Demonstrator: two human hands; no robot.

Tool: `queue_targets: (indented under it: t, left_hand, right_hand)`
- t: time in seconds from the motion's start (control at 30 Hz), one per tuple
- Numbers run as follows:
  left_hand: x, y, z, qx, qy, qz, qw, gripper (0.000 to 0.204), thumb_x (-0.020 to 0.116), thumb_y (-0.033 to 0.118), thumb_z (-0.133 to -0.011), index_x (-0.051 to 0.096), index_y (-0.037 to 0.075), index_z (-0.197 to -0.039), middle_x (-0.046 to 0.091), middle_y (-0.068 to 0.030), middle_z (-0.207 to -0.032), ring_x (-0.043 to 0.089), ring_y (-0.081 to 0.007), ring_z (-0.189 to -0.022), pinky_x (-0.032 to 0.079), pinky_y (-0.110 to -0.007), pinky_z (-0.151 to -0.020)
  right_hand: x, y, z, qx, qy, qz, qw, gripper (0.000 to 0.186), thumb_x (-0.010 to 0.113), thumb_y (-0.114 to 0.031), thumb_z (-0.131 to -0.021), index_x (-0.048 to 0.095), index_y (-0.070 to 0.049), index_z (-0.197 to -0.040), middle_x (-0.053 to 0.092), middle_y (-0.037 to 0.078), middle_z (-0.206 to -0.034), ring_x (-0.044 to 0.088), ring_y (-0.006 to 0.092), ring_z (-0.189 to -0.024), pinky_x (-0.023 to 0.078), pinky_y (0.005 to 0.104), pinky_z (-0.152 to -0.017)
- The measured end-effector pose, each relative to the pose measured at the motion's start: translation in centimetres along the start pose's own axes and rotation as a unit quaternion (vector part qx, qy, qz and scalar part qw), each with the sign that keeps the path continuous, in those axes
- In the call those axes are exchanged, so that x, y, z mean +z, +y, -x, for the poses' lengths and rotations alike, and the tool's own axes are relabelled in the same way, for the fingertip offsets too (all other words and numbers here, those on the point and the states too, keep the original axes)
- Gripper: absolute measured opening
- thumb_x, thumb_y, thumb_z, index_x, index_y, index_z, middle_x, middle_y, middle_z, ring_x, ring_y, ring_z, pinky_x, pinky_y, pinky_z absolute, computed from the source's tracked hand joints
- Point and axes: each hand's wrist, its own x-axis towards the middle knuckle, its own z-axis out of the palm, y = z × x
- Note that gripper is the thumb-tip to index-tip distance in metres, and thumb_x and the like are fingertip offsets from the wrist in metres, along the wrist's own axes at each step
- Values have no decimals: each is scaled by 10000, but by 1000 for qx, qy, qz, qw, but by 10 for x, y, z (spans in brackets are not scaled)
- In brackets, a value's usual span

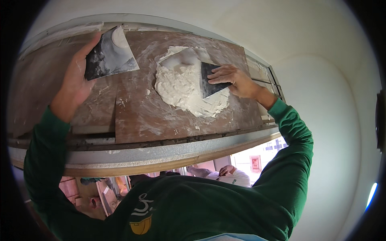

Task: The person applies white plaster to a ceiling using a trowel and a hawk. They repeatedly scoop plaster from the hawk and spread it onto the ceiling surface, smoothing it out with the trowel. The person works on a specific section of the ceiling, ensuring even coverage.

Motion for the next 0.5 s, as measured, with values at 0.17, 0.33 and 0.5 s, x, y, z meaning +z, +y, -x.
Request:
queue_targets:
  t: [0.17, 0.33, 0.5]
  left_hand:
    - [11, 2, 6, 1, -3, 16, 1000, 386, 697, 364, -850, 626, 78, -1100, 651, 12, -1064, 603, -120, -993, 417, -289, -943]
    - [16, -1, 8, -16, -11, 29, 999, 375, 685, 327, -868, 620, 63, -1127, 650, -9, -1099, 609, -138, -1012, 433, -287, -942]
    - [15, -11, 6, -41, -16, 23, 999, 360, 667, 291, -885, 620, 59, -1156, 647, -21, -1156, 604, -147, -1056, 429, -292, -969]
  right_hand:
    - [-21, -8, 24, 35, -45, 64, 996, 634, 526, 139, -563, 681, -106, -1126, 642, 70, -1192, 532, 265, -1182, 345, 425, -1080]
    - [-50, -21, 62, 170, -4, -8, 985, 296, 634, 1, -768, 688, -52, -1054, 681, 105, -1044, 605, 305, -1022, 460, 407, -930]
    - [-35, -17, 128, 289, 247, -368, 848, 223, 560, -43, -923, 609, 28, -1129, 675, 105, -996, 637, 176, -942, 504, 347, -887]
